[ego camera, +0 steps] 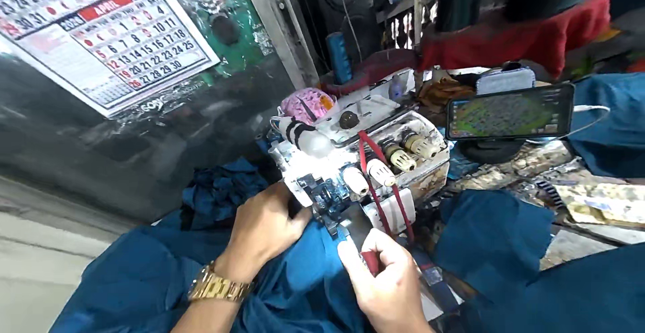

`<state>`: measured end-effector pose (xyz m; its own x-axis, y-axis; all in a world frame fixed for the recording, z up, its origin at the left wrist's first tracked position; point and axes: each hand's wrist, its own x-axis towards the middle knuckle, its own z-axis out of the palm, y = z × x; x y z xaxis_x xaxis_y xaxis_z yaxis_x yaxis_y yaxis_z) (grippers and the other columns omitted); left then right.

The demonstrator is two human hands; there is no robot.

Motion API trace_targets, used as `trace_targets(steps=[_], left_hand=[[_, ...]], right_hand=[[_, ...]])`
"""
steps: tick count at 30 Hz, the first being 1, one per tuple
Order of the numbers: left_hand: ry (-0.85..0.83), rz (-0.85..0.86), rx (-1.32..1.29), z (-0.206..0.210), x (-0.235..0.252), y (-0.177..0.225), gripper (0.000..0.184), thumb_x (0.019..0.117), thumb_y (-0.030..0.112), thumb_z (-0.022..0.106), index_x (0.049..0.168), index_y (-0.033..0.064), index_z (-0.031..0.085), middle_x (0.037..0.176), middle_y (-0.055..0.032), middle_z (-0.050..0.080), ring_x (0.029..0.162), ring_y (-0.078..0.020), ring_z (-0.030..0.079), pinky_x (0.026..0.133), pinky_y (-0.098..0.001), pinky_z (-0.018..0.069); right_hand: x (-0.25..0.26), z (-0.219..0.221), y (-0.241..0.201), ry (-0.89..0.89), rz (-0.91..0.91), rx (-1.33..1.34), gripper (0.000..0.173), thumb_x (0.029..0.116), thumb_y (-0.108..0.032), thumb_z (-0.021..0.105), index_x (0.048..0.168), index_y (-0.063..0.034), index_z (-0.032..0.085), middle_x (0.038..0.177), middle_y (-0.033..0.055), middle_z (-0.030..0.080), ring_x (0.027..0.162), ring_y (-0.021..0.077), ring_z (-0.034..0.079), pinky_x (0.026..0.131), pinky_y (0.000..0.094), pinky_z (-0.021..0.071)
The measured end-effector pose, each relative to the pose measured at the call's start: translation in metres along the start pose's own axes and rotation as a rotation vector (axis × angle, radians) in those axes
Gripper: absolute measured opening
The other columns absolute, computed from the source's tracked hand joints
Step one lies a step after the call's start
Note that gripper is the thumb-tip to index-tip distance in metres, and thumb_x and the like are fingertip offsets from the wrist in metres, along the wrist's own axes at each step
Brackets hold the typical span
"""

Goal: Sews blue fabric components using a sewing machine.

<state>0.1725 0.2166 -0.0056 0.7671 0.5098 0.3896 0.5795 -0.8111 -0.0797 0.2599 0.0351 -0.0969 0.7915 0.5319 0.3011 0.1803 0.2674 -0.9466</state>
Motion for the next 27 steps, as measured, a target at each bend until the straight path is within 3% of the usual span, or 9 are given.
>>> trace_targets(steps=[5,9,11,13,16,18,21,23,27], left_hand=[[0.028,-0.021,0.039,-0.024,-0.016,0.010,0.056,0.0895,0.058,0.061,0.117,0.0098,0.067,0.113,-0.0148,0.063,0.108,-0.0365,0.063,0.084,-0.0599,0.0533],[0.112,0.020,-0.233,-0.018,-0.070,0.033,0.038,0.1003,0.045,0.054,0.121,0.0182,0.071,0.123,-0.0043,0.066,0.120,-0.0244,0.060,0.099,-0.0523,0.0505],[0.085,0.011,-0.350,-0.015,-0.090,0.033,0.035,0.1011,0.044,0.055,0.124,0.0232,0.071,0.130,0.0008,0.064,0.125,-0.0197,0.057,0.103,-0.0487,0.0494],[0.163,-0.027,-0.455,-0.034,-0.102,0.038,0.027,0.0996,0.036,0.061,0.117,0.0189,0.074,0.125,-0.0007,0.068,0.121,-0.0190,0.062,0.101,-0.0445,0.0536],[0.287,-0.034,-0.617,-0.039,-0.110,0.063,0.018,0.0990,0.027,0.063,0.106,0.0135,0.073,0.108,-0.0012,0.070,0.101,-0.0163,0.068,0.085,-0.0374,0.0603],[0.257,0.004,-0.635,-0.036,-0.112,0.073,0.017,0.0981,0.028,0.064,0.106,0.0166,0.074,0.108,0.0021,0.070,0.097,-0.0123,0.068,0.079,-0.0324,0.0609],[0.214,0.050,-0.669,-0.049,-0.123,0.080,0.015,0.0989,0.024,0.065,0.105,0.0137,0.075,0.103,0.0017,0.071,0.087,-0.0085,0.068,0.072,-0.0262,0.0611],[0.136,0.046,-0.695,-0.055,-0.134,0.079,0.015,0.1002,0.025,0.065,0.104,0.0133,0.075,0.097,0.0027,0.072,0.083,-0.0063,0.068,0.069,-0.0245,0.0606],[0.145,-0.079,-0.985,-0.055,-0.141,0.107,0.018,0.1031,0.017,0.060,0.108,0.0061,0.073,0.100,-0.0034,0.074,0.088,-0.0158,0.073,0.076,-0.0339,0.0650]], right_hand=[[-0.001,-0.003,0.002,-0.061,0.041,-0.024,0.039,0.0917,-0.037,0.073,0.065,-0.0171,0.053,0.057,-0.0057,0.046,0.049,0.0062,0.044,0.045,0.0245,0.0348],[-0.024,-0.055,-0.007,-0.497,-0.049,-0.122,0.038,0.1003,-0.049,0.061,0.087,-0.0140,0.065,0.063,-0.0026,0.055,0.054,0.0104,0.053,0.049,0.0334,0.0460],[-0.037,-0.091,-0.015,-0.705,-0.051,-0.260,0.031,0.1010,-0.044,0.062,0.103,-0.0148,0.072,0.082,0.0003,0.067,0.067,0.0116,0.063,0.060,0.0352,0.0552],[-0.038,-0.114,-0.023,-0.646,-0.002,-0.354,0.031,0.0984,-0.034,0.068,0.123,-0.0165,0.072,0.116,0.0050,0.069,0.082,0.0109,0.068,0.069,0.0325,0.0607],[-0.027,-0.118,-0.029,-0.509,0.114,-0.463,0.053,0.0995,-0.038,0.063,0.148,-0.0182,0.057,0.155,0.0099,0.046,0.108,0.0139,0.068,0.082,0.0327,0.0625],[-0.018,-0.108,-0.032,-0.574,0.163,-0.573,0.063,0.0997,-0.046,0.056,0.155,-0.0169,0.047,0.160,0.0131,0.039,0.130,0.0200,0.058,0.101,0.0385,0.0550],[-0.012,-0.103,-0.022,-0.515,0.045,-0.515,0.048,0.1002,-0.042,0.059,0.141,-0.0171,0.064,0.131,0.0041,0.062,0.096,0.0101,0.067,0.079,0.0298,0.0608],[-0.012,-0.111,-0.026,-0.493,0.020,-0.282,0.035,0.1007,-0.031,0.063,0.132,-0.0167,0.069,0.123,0.0002,0.068,0.080,0.0085,0.070,0.066,0.0274,0.0630],[-0.015,-0.127,-0.066,-0.491,0.234,0.325,0.028,0.1054,-0.022,0.058,0.122,-0.0046,0.073,0.096,0.0093,0.073,0.051,0.0105,0.059,0.042,0.0254,0.0524]])
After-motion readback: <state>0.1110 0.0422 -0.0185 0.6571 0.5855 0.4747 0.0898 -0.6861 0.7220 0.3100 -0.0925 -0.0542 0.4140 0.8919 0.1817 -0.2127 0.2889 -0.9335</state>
